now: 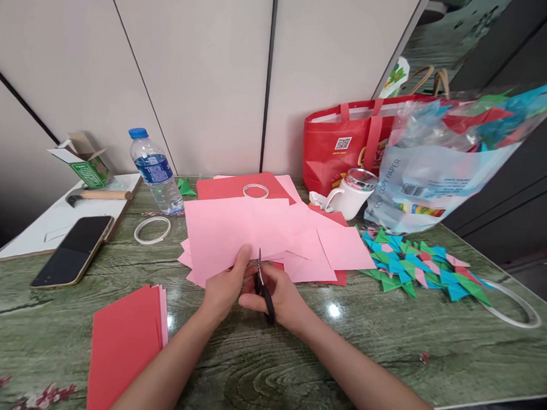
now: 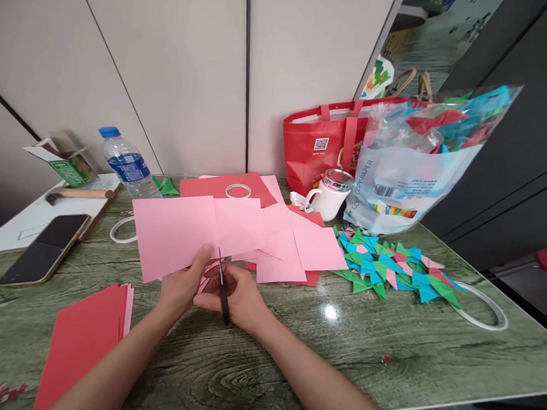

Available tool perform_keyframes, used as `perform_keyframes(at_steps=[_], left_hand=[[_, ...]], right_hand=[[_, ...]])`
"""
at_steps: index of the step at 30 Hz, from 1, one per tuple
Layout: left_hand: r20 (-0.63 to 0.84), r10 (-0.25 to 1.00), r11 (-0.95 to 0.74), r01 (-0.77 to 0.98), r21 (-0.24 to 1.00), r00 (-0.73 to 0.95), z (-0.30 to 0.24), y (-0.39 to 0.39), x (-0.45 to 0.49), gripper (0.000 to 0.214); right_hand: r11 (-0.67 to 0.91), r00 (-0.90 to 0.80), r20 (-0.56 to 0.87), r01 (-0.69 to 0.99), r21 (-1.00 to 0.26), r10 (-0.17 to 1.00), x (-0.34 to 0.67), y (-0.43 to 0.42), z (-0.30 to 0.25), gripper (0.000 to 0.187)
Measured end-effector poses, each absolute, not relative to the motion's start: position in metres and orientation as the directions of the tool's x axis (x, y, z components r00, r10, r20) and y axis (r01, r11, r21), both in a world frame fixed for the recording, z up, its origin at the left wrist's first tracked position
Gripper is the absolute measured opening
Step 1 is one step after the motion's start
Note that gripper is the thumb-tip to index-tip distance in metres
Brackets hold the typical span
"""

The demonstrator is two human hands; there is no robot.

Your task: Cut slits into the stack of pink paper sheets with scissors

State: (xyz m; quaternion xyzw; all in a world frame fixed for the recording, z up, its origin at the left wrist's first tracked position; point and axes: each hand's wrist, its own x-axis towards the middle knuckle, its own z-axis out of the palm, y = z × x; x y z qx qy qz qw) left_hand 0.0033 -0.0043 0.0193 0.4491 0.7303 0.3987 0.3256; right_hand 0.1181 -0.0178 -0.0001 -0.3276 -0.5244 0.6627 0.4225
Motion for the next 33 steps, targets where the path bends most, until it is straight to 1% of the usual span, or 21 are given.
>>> perform_keyframes(at_steps=[3, 8, 13, 21, 26, 29, 33], left_hand=[[-0.126, 0.925, 0.274, 0.399, 0.875, -0.359, 0.0181, -0.0041, 0.0038, 0.048], [-0.088, 0.927, 0.230, 0.367, 0.902, -0.365, 0.0184, -0.0039, 0.0057, 0.046], [-0.039, 0.934, 0.188, 0.395, 0.899, -0.355, 0.0190, -0.0048, 0.0062, 0.045], [-0.042, 0.930, 0.186, 0.370, 0.910, -0.364, 0.0170, -0.0040, 0.0062, 0.046], [-0.079, 0.925, 0.226, 0.371, 0.901, -0.372, 0.0193, -0.0048, 0.0063, 0.046], [-0.057, 0.927, 0.205, 0.375, 0.904, -0.370, 0.0195, -0.0053, 0.0060, 0.046], [-0.078, 0.924, 0.227, 0.373, 0.900, -0.374, 0.0178, -0.0054, 0.0050, 0.048]], right_hand=[[-0.090, -0.426, 0.011, -0.218, -0.972, 0.905, 0.1185, -0.0171, -0.0019, 0.043], [-0.064, -0.409, 0.022, -0.196, -0.978, 0.912, 0.1191, -0.0165, -0.0044, 0.040], [-0.063, -0.402, 0.005, -0.158, -0.985, 0.916, 0.1188, -0.0169, -0.0033, 0.040], [-0.097, -0.399, -0.025, -0.161, -0.982, 0.917, 0.1175, -0.0171, -0.0056, 0.040], [-0.089, -0.387, -0.008, -0.191, -0.977, 0.922, 0.1169, -0.0171, -0.0070, 0.035], [-0.080, -0.390, 0.006, -0.204, -0.976, 0.921, 0.1172, -0.0169, -0.0065, 0.032], [-0.069, -0.379, 0.003, -0.177, -0.982, 0.925, 0.1172, -0.0170, -0.0067, 0.032]])
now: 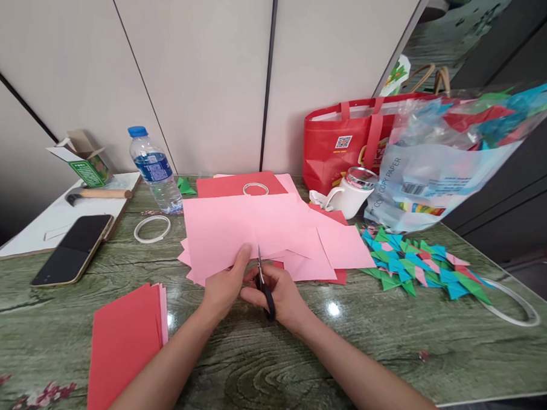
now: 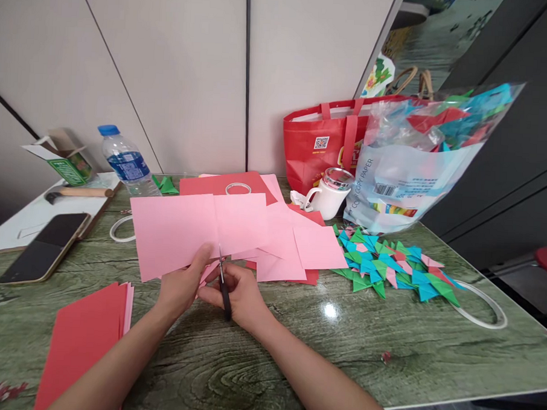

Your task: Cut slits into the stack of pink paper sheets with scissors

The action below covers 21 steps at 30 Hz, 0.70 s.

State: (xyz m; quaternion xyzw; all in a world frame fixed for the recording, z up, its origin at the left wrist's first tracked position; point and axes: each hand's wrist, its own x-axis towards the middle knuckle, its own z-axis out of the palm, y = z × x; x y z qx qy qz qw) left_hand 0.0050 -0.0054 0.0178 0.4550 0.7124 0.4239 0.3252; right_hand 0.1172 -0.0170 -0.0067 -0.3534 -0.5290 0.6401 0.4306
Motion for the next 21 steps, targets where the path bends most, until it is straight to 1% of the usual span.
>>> perform_keyframes(at_steps=[5, 11, 15, 18, 21], left_hand=[[-0.098, 0.924, 0.242, 0.368, 0.898, -0.369, 0.0182, -0.0055, 0.0049, 0.048], [-0.083, 0.921, 0.230, 0.361, 0.904, -0.380, 0.0206, -0.0059, 0.0059, 0.044], [-0.079, 0.922, 0.235, 0.386, 0.892, -0.378, 0.0195, -0.0055, 0.0049, 0.046], [-0.079, 0.927, 0.228, 0.382, 0.896, -0.367, 0.0197, -0.0055, 0.0043, 0.047], [-0.121, 0.927, 0.255, 0.357, 0.899, -0.355, 0.0215, -0.0063, 0.0049, 0.047]], right_hand=[[-0.073, -0.361, -0.015, -0.150, -0.986, 0.933, 0.1154, -0.0171, -0.0104, 0.031], [-0.081, -0.349, -0.024, -0.151, -0.985, 0.937, 0.1142, -0.0170, -0.0115, 0.033], [-0.103, -0.335, -0.054, -0.133, -0.986, 0.941, 0.1139, -0.0174, -0.0090, 0.034], [-0.126, -0.339, -0.067, -0.155, -0.980, 0.939, 0.1136, -0.0176, -0.0081, 0.034], [-0.142, -0.344, -0.082, -0.153, -0.978, 0.935, 0.1146, -0.0171, -0.0075, 0.034]])
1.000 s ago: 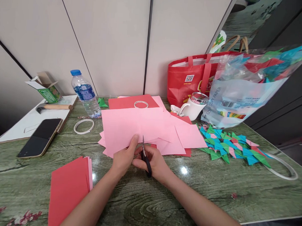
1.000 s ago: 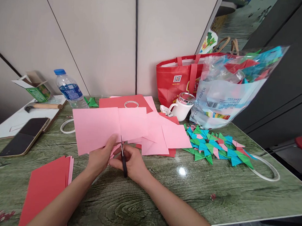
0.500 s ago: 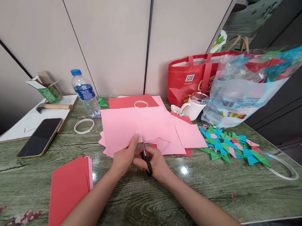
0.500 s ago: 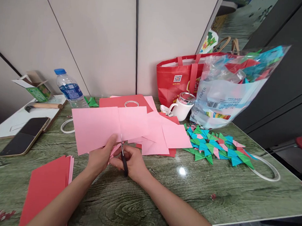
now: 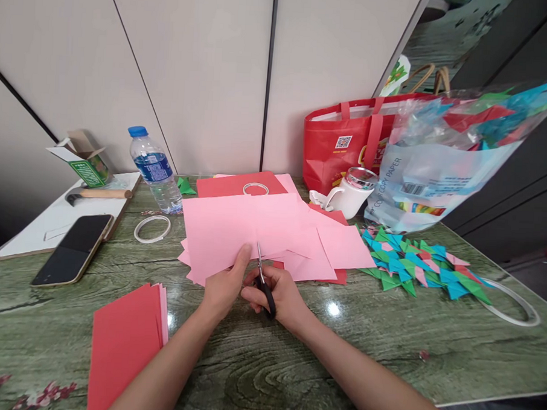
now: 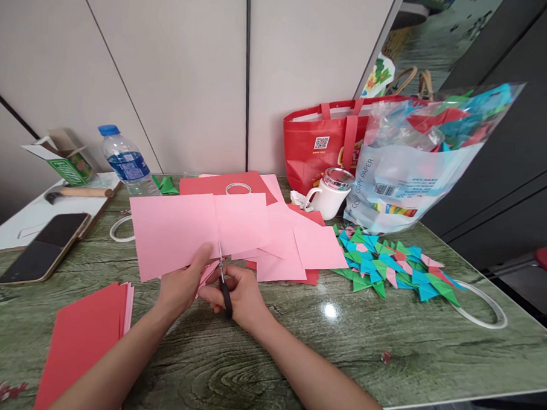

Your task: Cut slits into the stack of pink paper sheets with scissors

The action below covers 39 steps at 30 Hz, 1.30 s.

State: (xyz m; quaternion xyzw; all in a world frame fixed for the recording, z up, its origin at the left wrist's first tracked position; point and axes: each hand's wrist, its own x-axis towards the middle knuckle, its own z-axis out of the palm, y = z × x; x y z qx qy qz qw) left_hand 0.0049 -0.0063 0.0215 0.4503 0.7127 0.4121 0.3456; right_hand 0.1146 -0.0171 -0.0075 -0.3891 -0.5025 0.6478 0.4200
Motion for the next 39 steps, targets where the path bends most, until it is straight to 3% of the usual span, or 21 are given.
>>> perform_keyframes(at_steps=[3, 11, 39], left_hand=[[-0.184, 0.931, 0.295, 0.352, 0.889, -0.315, 0.0220, -0.0073, 0.0065, 0.041], [-0.112, 0.951, 0.217, 0.364, 0.906, -0.289, 0.0151, -0.0076, 0.0071, 0.041], [-0.173, 0.956, 0.244, 0.318, 0.916, -0.237, 0.0129, -0.0072, 0.0033, 0.046]], right_hand=[[-0.105, -0.323, -0.057, -0.132, -0.986, 0.945, 0.1170, -0.0158, -0.0065, 0.039], [-0.050, -0.276, -0.017, -0.112, -0.992, 0.961, 0.1182, -0.0141, -0.0058, 0.034], [-0.099, -0.233, -0.065, -0.137, -0.986, 0.970, 0.1151, -0.0162, -0.0045, 0.028]])
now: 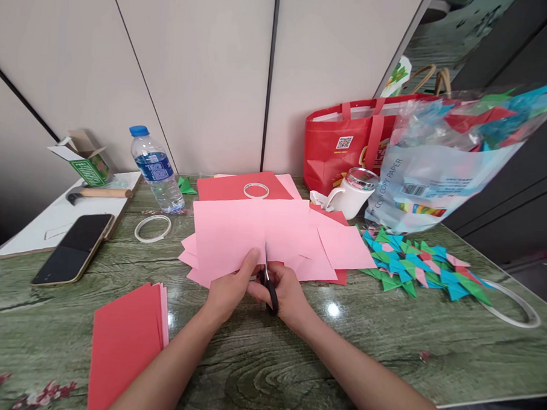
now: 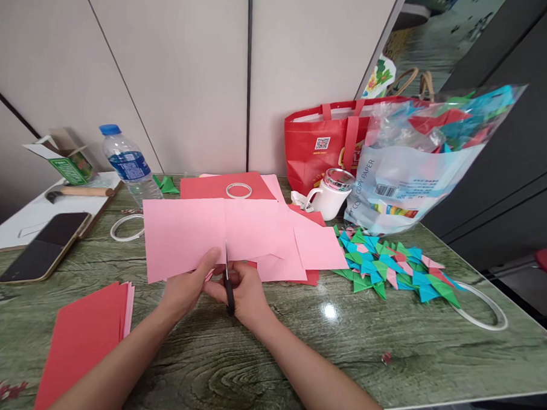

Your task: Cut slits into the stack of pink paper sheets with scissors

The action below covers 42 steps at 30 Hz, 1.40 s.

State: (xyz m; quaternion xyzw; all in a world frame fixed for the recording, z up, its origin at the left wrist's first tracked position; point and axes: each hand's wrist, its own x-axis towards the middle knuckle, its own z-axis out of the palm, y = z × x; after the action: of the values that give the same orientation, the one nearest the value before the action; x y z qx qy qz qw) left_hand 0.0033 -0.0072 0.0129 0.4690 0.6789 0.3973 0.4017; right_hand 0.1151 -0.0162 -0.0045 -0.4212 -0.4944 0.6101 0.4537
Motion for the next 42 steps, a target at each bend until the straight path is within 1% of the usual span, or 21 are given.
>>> perform_keyframes(at_steps=[8, 17, 19, 23, 32, 37, 42], left_hand=[[-0.186, 0.952, 0.252, 0.282, 0.925, -0.242, 0.012, -0.007, 0.003, 0.045], [-0.192, 0.953, 0.258, 0.298, 0.919, -0.233, 0.010, -0.006, 0.003, 0.042], [-0.180, 0.957, 0.245, 0.298, 0.922, -0.229, 0.010, -0.006, 0.003, 0.040], [-0.110, 0.968, 0.176, 0.300, 0.938, -0.225, 0.005, -0.007, 0.004, 0.036], [-0.105, 0.977, 0.157, 0.284, 0.946, -0.188, 0.005, -0.009, 0.006, 0.040], [-0.131, 0.972, 0.180, 0.256, 0.950, -0.197, 0.004, -0.008, 0.006, 0.040], [-0.087, 0.977, 0.132, 0.227, 0.965, -0.195, 0.000, -0.007, 0.005, 0.038]], right_hand=[[-0.118, -0.233, -0.081, -0.149, -0.982, 0.969, 0.114, -0.017, -0.003, 0.028], [-0.166, -0.260, -0.125, -0.142, -0.976, 0.957, 0.115, -0.016, -0.004, 0.030], [-0.155, -0.250, -0.115, -0.146, -0.977, 0.961, 0.116, -0.016, -0.004, 0.030], [-0.104, -0.232, -0.070, -0.138, -0.985, 0.970, 0.117, -0.016, -0.002, 0.026], [-0.078, -0.231, -0.052, -0.103, -0.992, 0.972, 0.118, -0.013, -0.004, 0.021], [-0.097, -0.226, -0.074, -0.091, -0.991, 0.971, 0.118, -0.015, -0.001, 0.023], [-0.106, -0.220, -0.080, -0.109, -0.988, 0.972, 0.118, -0.015, -0.002, 0.024]])
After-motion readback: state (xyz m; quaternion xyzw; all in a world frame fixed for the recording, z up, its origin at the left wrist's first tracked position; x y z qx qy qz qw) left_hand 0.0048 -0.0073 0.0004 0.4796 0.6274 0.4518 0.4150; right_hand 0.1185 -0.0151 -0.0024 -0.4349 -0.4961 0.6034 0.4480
